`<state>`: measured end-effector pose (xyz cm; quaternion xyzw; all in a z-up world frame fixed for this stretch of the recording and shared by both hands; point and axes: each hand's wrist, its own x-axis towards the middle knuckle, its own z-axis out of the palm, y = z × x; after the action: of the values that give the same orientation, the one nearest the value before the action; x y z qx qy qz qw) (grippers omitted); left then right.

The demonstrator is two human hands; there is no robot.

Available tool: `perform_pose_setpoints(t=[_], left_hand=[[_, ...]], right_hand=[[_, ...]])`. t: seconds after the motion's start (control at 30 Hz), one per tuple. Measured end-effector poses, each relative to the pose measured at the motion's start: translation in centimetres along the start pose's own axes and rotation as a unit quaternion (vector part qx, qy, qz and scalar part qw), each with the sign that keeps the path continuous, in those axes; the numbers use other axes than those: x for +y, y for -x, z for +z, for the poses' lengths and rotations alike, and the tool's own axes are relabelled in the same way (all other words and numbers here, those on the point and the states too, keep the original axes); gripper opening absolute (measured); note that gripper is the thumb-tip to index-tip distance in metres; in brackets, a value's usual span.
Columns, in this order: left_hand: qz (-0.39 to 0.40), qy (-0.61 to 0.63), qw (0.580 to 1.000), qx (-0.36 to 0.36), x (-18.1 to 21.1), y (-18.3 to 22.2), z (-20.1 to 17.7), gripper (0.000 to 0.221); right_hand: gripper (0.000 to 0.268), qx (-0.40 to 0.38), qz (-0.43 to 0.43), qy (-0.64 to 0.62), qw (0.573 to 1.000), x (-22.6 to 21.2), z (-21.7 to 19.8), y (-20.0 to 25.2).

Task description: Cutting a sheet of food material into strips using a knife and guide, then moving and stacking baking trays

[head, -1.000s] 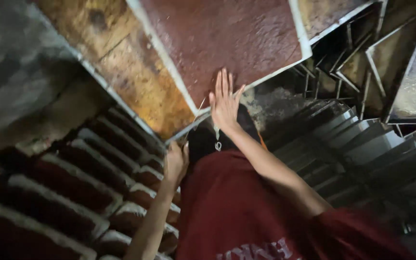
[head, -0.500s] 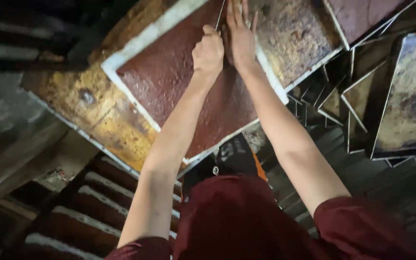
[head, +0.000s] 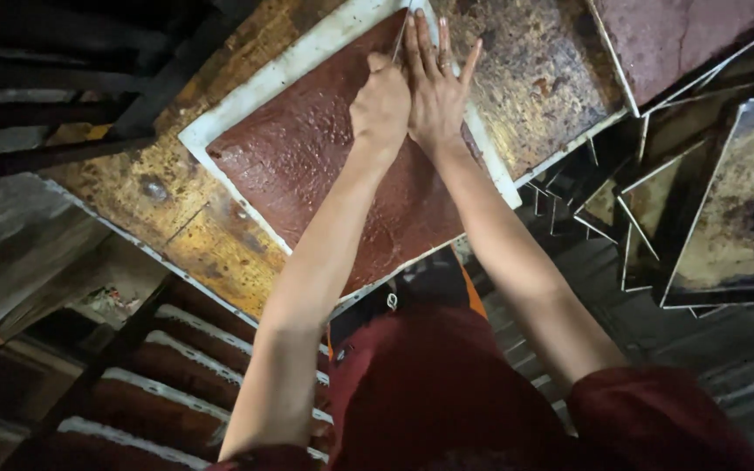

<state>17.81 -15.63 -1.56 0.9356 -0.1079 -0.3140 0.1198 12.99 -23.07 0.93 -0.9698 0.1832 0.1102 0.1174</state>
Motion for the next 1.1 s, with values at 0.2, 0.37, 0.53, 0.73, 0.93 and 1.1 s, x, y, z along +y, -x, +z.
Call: perform_pose_setpoints(t=[0.2,0.37,0.53,0.73,0.93,1.1], left_hand=[[0.029,-0.157,0.973,0.169,-5.5,4.6,3.9,0.019],[0.040,-0.222,0.935,0.275,-6.6,5.4,5.5,0.014],[0.038,-0.146,0.957,0.249,-6.4,4.9,5.4,0.048],[-0.003,-0.096,0.992,0.080,-11.2,12.5,3.7,0.026],[-0.014,0.013,0.999,-0.047,-10.8,12.6,1.5,0.020],[-0.028,0.094,0.992,-0.074,-10.4,13.0,0.7,0.034]], right_hand=[[0.052,0.135,-0.039,0.017,0.990,0.8,2.5,-0.4],[0.048,0.095,-0.019,-0.045,0.994,-0.9,0.0,1.4],[0.063,-0.120,0.059,0.030,0.991,-4.3,0.9,4.9],[0.056,-0.014,0.035,0.009,0.999,-5.0,0.3,5.8],[0.062,-0.067,0.063,0.054,0.994,-7.8,3.4,10.3],[0.059,-0.063,0.058,0.065,0.994,-9.4,4.2,13.2]])
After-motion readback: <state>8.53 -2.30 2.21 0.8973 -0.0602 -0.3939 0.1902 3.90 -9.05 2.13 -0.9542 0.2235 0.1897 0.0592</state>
